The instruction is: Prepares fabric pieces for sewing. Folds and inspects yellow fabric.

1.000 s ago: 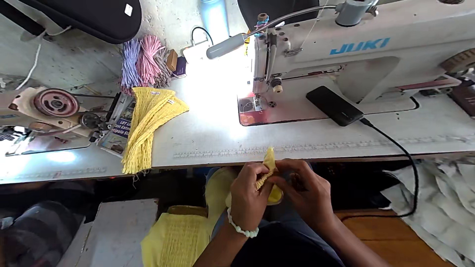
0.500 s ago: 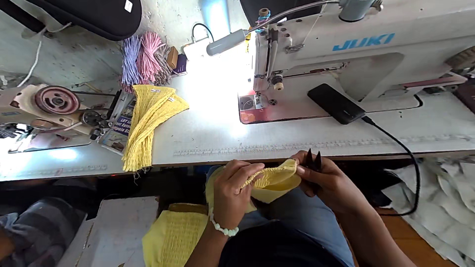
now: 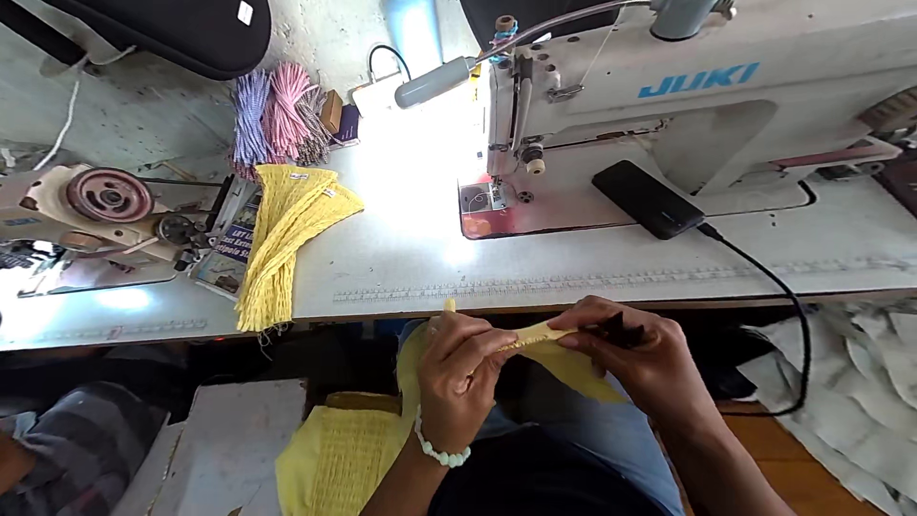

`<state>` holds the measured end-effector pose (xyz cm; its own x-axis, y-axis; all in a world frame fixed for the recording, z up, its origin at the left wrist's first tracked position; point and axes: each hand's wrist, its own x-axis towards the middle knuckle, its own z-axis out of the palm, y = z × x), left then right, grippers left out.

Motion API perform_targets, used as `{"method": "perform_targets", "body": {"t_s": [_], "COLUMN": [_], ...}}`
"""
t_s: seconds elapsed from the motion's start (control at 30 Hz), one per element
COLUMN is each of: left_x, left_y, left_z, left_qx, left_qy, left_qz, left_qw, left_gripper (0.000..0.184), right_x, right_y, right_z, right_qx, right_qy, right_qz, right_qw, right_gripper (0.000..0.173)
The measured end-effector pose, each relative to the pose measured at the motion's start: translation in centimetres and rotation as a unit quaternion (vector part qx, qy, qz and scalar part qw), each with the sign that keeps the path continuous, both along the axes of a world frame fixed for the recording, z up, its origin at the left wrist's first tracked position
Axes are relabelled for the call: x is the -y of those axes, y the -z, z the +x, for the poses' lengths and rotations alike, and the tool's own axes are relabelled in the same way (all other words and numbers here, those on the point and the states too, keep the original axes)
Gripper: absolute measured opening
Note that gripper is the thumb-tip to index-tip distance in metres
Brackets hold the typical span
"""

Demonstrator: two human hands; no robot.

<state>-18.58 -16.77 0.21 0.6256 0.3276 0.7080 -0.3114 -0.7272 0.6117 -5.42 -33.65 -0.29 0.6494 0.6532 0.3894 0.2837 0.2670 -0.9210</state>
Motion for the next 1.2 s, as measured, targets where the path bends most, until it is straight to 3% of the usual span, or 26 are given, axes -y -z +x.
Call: {"method": "perform_targets", "body": {"t_s": [0.2, 0.53, 0.63, 0.73, 0.83, 0.9, 1.0, 1.1, 1.2], "left_x": [-0.2, -1.8, -3.6, -6.7, -9.6, -11.4, -13.8, -15.4, -15.0], "left_y": [0.4, -0.4, -0.8, -0.8, -0.3, 0.0, -0.1, -1.1, -4.1], "left_z": [-0.5, -0.8, -1.5, -3.8, -7.1, -9.6, -14.3, -21.0, -28.2], "left_qx": [0.016, 0.011, -0.078, -0.226, -0.259, -0.194, -0.043, 0.028, -0.023], "left_qy": [-0.019, 0.000, 0.012, -0.039, -0.064, -0.095, -0.168, -0.213, -0.272], "left_qz": [0.000, -0.038, -0.027, 0.032, -0.030, -0.144, -0.278, -0.275, -0.203], "left_qw": [1.000, 0.999, 0.996, 0.973, 0.963, 0.966, 0.945, 0.937, 0.940], "left_gripper": [0.014, 0.016, 0.024, 0.028, 0.021, 0.011, 0.015, 0.015, 0.014], "right_x": [-0.7, -1.0, -1.2, -1.5, -3.0, -5.0, -8.5, -11.1, -11.9], "right_y": [0.2, -0.4, -1.0, -2.4, -4.0, -4.6, -4.0, -1.8, 0.5], "right_z": [-0.3, 0.4, 1.0, 2.2, 2.6, 1.3, -2.9, -8.4, -13.9], "right_qx": [0.150, 0.139, 0.129, 0.143, 0.211, 0.268, 0.295, 0.275, 0.206], "right_qy": [0.083, 0.049, 0.066, 0.097, 0.103, 0.076, 0.003, -0.116, -0.273], "right_qz": [-0.015, 0.015, -0.001, -0.001, 0.022, 0.038, 0.066, 0.067, 0.050], "right_qw": [0.985, 0.989, 0.989, 0.985, 0.972, 0.960, 0.953, 0.952, 0.938], "right_gripper": [0.012, 0.009, 0.008, 0.005, 0.009, 0.005, 0.004, 0.004, 0.010]}}
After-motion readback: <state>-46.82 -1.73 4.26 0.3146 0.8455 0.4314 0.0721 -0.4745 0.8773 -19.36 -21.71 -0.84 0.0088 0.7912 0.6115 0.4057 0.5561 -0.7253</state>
